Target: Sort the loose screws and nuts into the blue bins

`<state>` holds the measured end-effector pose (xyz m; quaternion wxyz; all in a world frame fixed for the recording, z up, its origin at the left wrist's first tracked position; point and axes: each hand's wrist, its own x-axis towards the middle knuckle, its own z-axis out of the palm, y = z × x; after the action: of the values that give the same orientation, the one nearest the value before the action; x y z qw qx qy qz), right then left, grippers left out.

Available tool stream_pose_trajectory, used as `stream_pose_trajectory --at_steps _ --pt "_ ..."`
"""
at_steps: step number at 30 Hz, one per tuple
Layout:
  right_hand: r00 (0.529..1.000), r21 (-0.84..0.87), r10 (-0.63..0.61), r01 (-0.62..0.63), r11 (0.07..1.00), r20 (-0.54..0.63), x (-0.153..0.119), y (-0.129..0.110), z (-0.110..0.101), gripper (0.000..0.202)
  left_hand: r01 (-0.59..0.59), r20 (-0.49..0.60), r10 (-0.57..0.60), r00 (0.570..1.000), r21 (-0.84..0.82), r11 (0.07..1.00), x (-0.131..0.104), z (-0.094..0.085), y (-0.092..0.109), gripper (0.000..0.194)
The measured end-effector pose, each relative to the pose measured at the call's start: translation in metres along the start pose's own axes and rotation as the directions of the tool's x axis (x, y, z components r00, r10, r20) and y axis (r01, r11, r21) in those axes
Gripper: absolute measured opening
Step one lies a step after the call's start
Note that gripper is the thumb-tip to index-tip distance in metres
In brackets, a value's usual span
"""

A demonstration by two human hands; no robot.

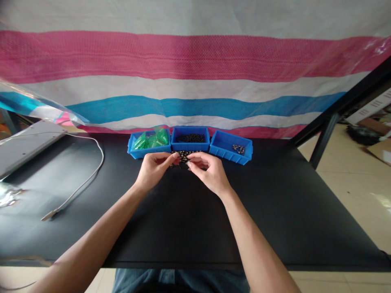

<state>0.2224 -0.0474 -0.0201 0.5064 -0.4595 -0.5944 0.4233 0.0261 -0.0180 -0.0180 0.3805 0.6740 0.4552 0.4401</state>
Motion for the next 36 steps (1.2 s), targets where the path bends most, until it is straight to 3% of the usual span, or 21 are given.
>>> stream_pose_trajectory --at_steps 5,9,11,14,16,19,25,27,29,32,36 --pt "0.999 0.121 0.042 -0.045 0.992 0.026 -0.001 -0.001 0.006 0.028 -0.029 0.058 0.026 0.998 0.057 0.998 -0.002 0.002 0.004 0.04" --pt "0.997 0.204 0.072 -0.078 0.976 0.035 0.0 -0.004 0.005 0.024 -0.119 0.108 0.101 0.989 0.175 0.977 -0.003 0.003 0.005 0.041" --pt "0.996 0.18 0.09 -0.092 0.979 0.022 0.001 -0.003 0.002 0.022 -0.22 0.13 0.188 0.973 0.302 0.928 -0.003 0.001 0.002 0.041" --pt "0.996 0.242 0.082 -0.07 0.968 -0.038 0.002 -0.002 -0.002 0.028 -0.385 0.236 0.306 0.923 0.511 0.769 -0.002 -0.003 -0.005 0.022" --pt "0.995 0.31 0.05 -0.02 0.95 -0.091 0.003 -0.002 -0.002 0.045 -0.434 0.313 0.302 0.9 0.594 0.677 -0.001 -0.005 -0.01 0.017" --pt "0.99 0.316 0.031 0.015 0.949 -0.14 0.003 -0.004 -0.001 0.059 -0.437 0.362 0.253 0.897 0.644 0.627 0.0 -0.007 -0.014 0.017" --pt "0.985 0.253 0.039 0.005 0.967 -0.167 0.004 0.001 -0.001 0.045 -0.424 0.368 0.219 0.904 0.691 0.586 0.0 -0.002 -0.013 0.011" --pt "0.987 0.229 0.038 -0.002 0.973 -0.153 0.004 0.002 -0.002 0.039 -0.429 0.369 0.23 0.901 0.672 0.604 -0.001 -0.001 -0.011 0.011" --pt "0.991 0.189 0.037 -0.013 0.982 -0.127 0.004 0.003 -0.002 0.032 -0.419 0.34 0.258 0.904 0.593 0.687 -0.001 -0.001 -0.009 0.013" --pt "0.996 0.024 0.009 -0.007 1.0 -0.089 0.002 0.001 -0.003 0.024 -0.374 0.23 0.303 0.925 0.408 0.833 -0.002 -0.001 -0.005 0.01" --pt "0.999 -0.135 -0.032 0.028 0.991 -0.028 0.0 -0.001 -0.003 0.024 -0.322 0.092 0.309 0.947 0.27 0.907 -0.002 -0.001 0.002 0.002"
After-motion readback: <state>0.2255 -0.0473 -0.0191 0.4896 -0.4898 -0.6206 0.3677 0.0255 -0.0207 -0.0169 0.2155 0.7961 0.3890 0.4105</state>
